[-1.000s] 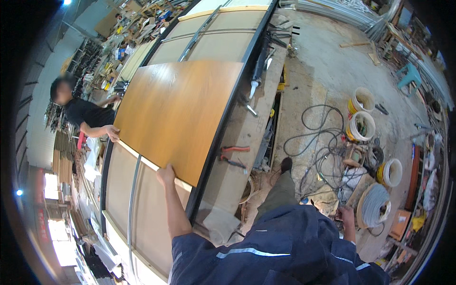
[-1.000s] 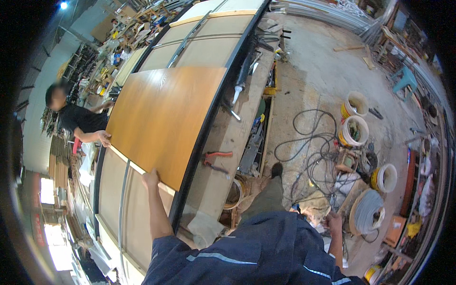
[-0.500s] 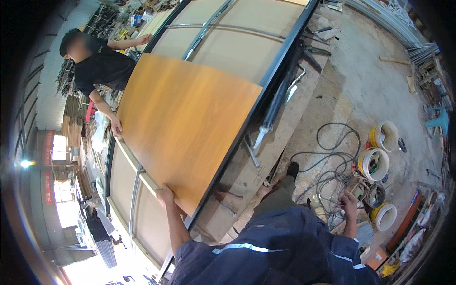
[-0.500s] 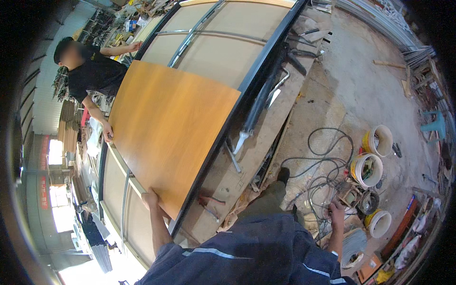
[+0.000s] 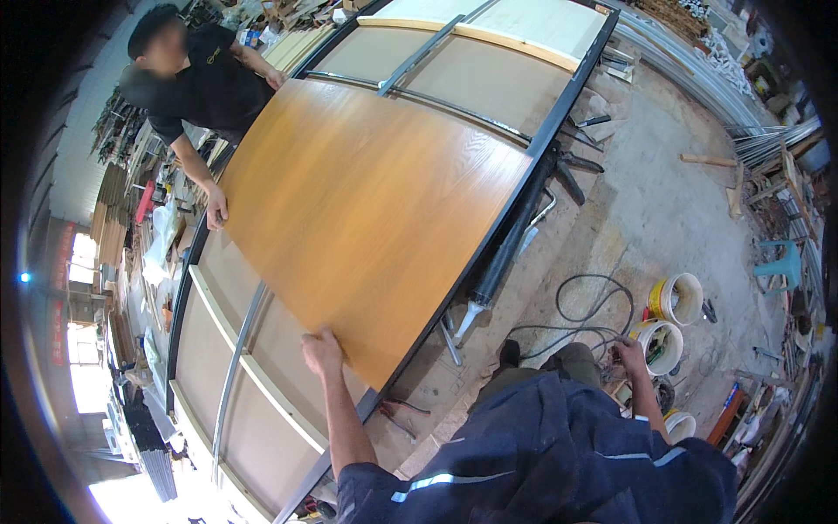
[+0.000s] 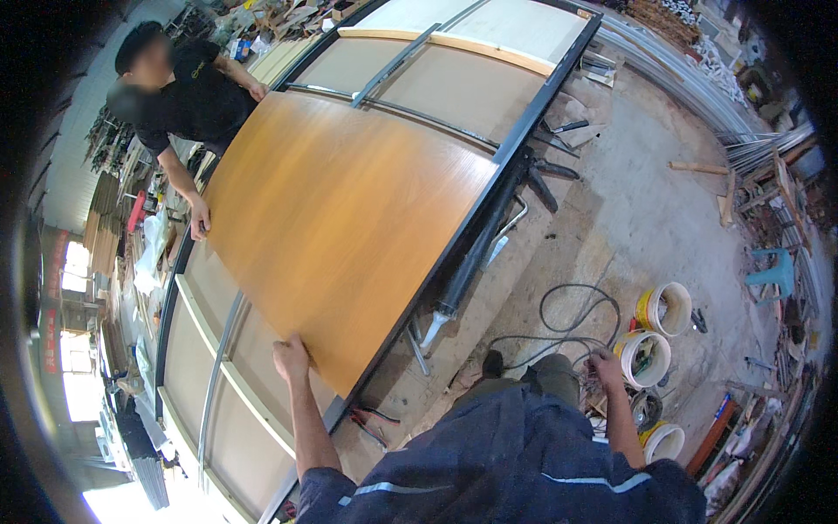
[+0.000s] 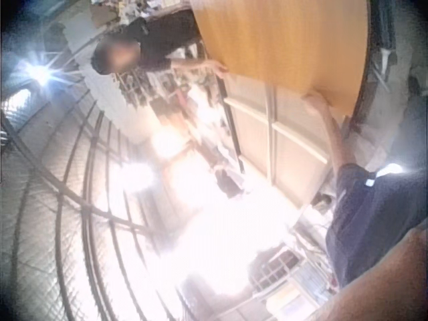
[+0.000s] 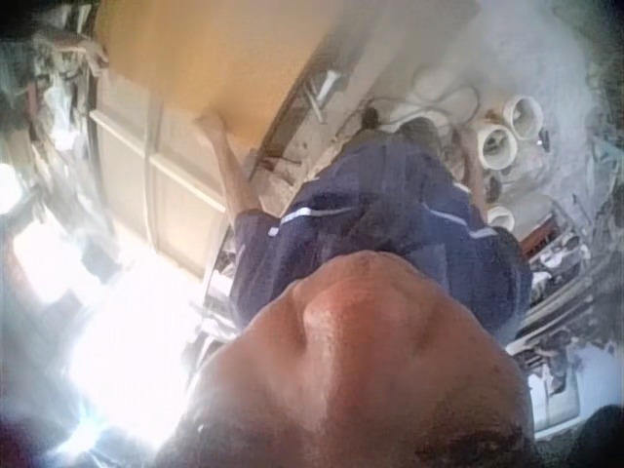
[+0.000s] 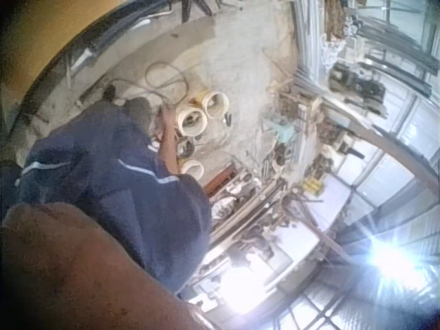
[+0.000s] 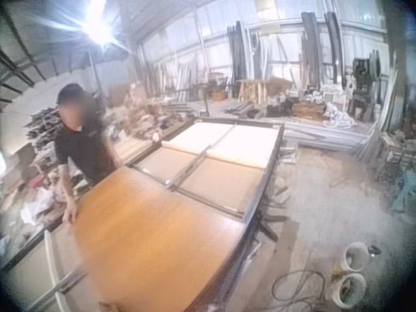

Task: The person assembles a wooden panel into a metal frame structure. They position the panel, secure it with a hammer, and use a nail gun to fasten components. The person also handles bubble wrap and a utility knife to prepare materials.

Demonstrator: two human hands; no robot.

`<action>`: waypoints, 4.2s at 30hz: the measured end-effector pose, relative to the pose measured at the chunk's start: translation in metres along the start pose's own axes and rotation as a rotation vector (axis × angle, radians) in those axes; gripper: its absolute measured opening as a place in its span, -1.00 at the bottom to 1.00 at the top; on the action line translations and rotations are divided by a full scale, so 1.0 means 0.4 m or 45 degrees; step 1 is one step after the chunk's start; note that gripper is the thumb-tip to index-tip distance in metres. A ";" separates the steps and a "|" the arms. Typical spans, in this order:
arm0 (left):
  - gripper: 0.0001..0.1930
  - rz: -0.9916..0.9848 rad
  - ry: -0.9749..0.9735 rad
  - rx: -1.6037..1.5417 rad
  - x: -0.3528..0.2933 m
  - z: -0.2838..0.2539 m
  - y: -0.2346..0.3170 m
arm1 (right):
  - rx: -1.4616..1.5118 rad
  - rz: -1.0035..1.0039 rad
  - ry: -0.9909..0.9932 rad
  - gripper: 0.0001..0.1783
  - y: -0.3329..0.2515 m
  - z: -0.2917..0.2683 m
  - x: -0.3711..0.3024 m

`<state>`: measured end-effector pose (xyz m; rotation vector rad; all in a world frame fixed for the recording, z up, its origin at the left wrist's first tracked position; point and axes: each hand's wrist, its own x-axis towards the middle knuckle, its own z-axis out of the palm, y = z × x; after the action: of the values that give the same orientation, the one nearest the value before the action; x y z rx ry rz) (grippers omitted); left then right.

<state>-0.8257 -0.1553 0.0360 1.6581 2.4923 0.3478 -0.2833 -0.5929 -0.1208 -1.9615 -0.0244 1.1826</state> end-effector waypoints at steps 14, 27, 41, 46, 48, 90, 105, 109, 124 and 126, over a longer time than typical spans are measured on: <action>-0.48 -0.022 -0.109 -0.224 -0.030 0.099 0.372 | 0.217 -0.359 -0.230 -0.74 -0.651 0.160 0.392; -0.48 -0.147 0.115 0.000 0.007 0.174 0.485 | 0.571 -0.428 -0.506 -0.64 -1.302 0.167 0.835; -0.62 0.488 -0.215 -0.533 -0.081 0.434 1.551 | 0.200 -0.472 -0.698 -0.73 -1.375 0.126 0.863; -0.61 0.726 -0.198 -0.575 -0.080 0.544 1.875 | 0.048 -0.481 -0.671 -0.72 -1.358 0.041 0.876; -0.61 0.713 -0.181 -0.591 -0.086 0.562 1.957 | 0.175 -0.417 -0.632 -0.74 -1.333 -0.011 0.908; -0.56 -0.006 0.039 -0.295 -0.186 0.623 2.321 | -1.555 -1.419 0.092 -0.66 -2.667 -0.231 1.923; -0.60 -0.111 0.068 -0.211 -0.178 0.626 2.343 | -0.286 -0.989 -0.159 -0.64 -2.623 -0.617 1.983; -0.62 -0.116 0.069 -0.229 -0.169 0.631 2.349 | -0.324 -0.581 -0.481 -0.57 -2.586 -0.582 2.018; -0.51 -0.127 0.076 0.065 -0.159 0.662 2.410 | -0.242 -0.418 -0.482 -0.47 -2.553 -0.527 2.002; -0.50 -0.087 0.137 0.097 -0.164 0.678 2.392 | -0.212 -0.413 -0.449 -0.42 -2.553 -0.527 2.008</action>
<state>0.1158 0.1714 0.0218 1.6174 2.6650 0.3471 0.7019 0.2703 0.0091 -1.7766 -0.6177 1.3210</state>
